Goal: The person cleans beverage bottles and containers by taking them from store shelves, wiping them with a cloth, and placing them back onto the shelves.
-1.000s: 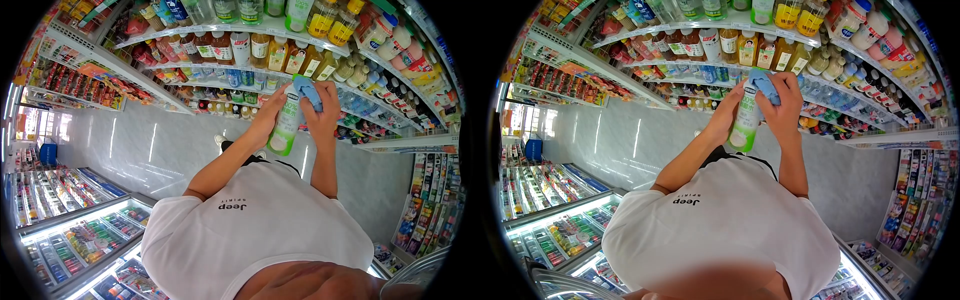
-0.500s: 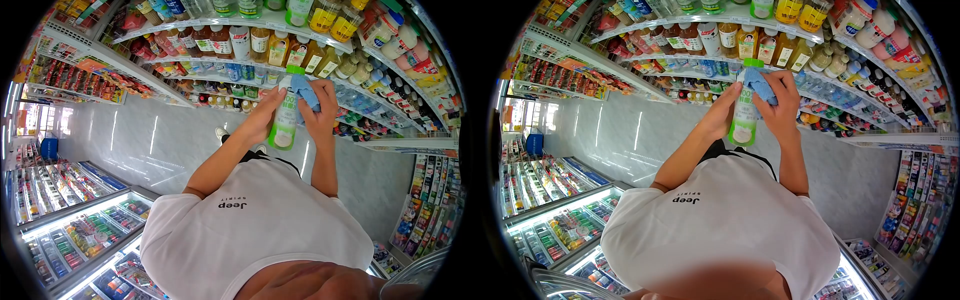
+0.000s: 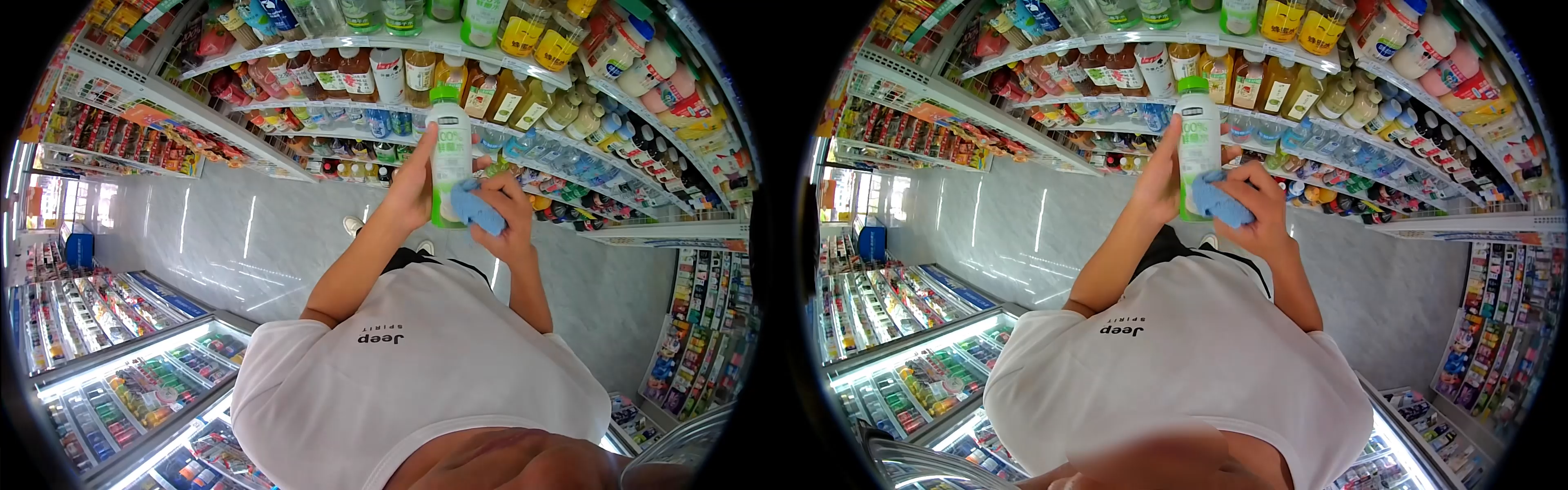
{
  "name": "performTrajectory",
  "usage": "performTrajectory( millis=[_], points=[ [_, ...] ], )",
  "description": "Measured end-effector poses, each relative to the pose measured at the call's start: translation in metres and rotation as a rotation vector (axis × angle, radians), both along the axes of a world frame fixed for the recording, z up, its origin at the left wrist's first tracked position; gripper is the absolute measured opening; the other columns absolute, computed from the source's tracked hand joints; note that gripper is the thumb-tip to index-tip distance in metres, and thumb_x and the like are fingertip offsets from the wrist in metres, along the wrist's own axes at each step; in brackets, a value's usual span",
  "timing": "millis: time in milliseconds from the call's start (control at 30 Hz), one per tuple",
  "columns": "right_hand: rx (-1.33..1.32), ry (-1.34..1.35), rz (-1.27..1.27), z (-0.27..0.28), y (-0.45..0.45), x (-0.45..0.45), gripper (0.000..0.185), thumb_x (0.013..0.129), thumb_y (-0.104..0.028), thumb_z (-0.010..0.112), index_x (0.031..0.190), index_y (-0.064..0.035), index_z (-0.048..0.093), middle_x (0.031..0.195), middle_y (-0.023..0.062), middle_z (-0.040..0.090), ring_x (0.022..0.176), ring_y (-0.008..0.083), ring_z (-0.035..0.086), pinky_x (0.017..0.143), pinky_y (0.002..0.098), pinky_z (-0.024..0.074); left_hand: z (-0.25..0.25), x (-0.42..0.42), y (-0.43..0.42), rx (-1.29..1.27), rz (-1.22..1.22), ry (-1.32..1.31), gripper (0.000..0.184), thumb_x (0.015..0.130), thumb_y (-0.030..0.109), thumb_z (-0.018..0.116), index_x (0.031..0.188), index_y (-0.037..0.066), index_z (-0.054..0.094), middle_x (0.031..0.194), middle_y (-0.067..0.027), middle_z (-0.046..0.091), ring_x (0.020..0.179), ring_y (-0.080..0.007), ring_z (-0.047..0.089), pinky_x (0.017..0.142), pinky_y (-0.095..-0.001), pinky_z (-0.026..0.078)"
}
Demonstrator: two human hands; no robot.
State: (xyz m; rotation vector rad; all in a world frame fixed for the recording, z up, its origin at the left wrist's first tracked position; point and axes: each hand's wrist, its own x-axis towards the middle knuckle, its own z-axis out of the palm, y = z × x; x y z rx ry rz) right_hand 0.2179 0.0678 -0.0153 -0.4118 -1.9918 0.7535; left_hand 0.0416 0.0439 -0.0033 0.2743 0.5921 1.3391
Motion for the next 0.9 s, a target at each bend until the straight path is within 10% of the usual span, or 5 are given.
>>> performTrajectory(
  millis=[367,900],
  points=[
    [0.017,-0.032,-0.376,0.03,0.039,-0.027,0.036,0.068,-0.007,0.076,0.104,-0.004,0.071,0.093,0.0083,0.057,0.078,0.0236,0.06,0.067,0.0319,0.0495,-0.008,0.008,-0.011,0.051,-0.021,0.089,0.038,0.105,0.032,0.043,0.136,0.011,0.04,0.124,-0.006,0.056,0.115,-0.0197,0.057,0.098,-0.0422,0.049],
    [0.082,-0.011,-0.33,0.04,0.031,-0.018,0.041,0.064,-0.008,0.075,0.104,-0.0006,0.069,0.093,0.0101,0.057,0.082,0.0251,0.059,0.07,0.0334,0.0489,-0.007,0.009,-0.022,0.161,0.038,0.347,0.037,0.105,0.034,0.049,0.133,0.011,0.044,0.111,-0.0057,0.06,0.094,-0.0149,0.064,0.074,-0.0342,0.059]
  ],
)
